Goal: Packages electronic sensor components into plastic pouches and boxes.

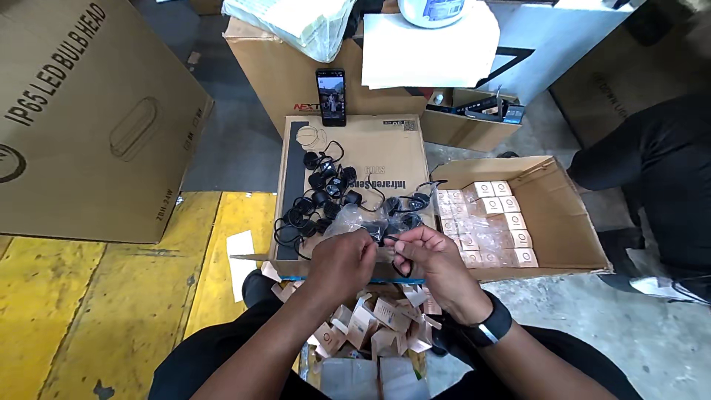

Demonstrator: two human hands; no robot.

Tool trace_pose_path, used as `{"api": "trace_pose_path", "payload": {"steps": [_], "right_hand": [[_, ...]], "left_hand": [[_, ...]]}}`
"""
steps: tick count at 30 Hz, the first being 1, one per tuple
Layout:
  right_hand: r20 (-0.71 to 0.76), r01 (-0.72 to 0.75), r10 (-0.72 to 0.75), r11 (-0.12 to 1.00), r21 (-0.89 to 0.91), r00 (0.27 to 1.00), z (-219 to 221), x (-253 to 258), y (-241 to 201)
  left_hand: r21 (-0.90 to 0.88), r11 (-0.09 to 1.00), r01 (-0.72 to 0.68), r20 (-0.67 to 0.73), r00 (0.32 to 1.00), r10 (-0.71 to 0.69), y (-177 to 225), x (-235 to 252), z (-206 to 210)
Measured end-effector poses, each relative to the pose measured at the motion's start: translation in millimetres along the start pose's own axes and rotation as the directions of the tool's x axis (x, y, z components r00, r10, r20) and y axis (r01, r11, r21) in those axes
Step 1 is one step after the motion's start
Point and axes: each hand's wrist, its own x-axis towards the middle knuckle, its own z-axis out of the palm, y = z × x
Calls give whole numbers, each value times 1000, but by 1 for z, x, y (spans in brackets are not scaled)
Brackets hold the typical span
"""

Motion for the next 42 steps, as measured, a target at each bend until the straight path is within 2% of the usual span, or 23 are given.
{"api": "trace_pose_path", "payload": {"steps": [3,6,11,15,17,19,22,26,28,31,35,38,42], "right_hand": [[-8,-5,6,997,81,1000,0,1,3],[24,16,-18,998,53,1000,1,0,7],[147,147,-115,961,-232,982,2,-2,9],[267,202,-91,882,-425,959,6,-8,7],[266,224,-83,796,-562,960,8,-10,9],[249,258,-107,641,-722,963,7,-10,10],[285,341,-190,432,-835,939,4,-7,15],[392,437,-203,288,-852,897,-2,-2,16],[425,462,-191,248,-851,885,-4,0,17],[433,450,-125,203,-870,893,-5,3,20],[417,411,-14,200,-890,909,-4,15,24],[443,436,9,165,-885,896,2,28,31],[500,503,-79,35,-863,863,10,48,52]], "left_hand": [[-24,1000,-4,22,1000,4,0,0,1],[-85,996,-16,33,999,19,1,-1,4],[-236,972,-12,-60,998,-2,0,1,5],[-364,931,23,-35,999,-38,1,1,2],[-402,915,36,-26,998,-51,2,0,1],[-398,916,53,-10,998,-62,1,1,0],[-354,931,86,61,996,-69,-1,1,0],[-307,947,94,167,985,-44,-1,2,3],[-205,974,99,226,973,-51,0,3,2],[53,996,68,338,937,-81,0,2,0],[347,938,12,508,838,-198,1,0,3],[439,899,4,553,787,-274,3,1,6],[443,896,-14,556,788,-263,1,3,8]]}}
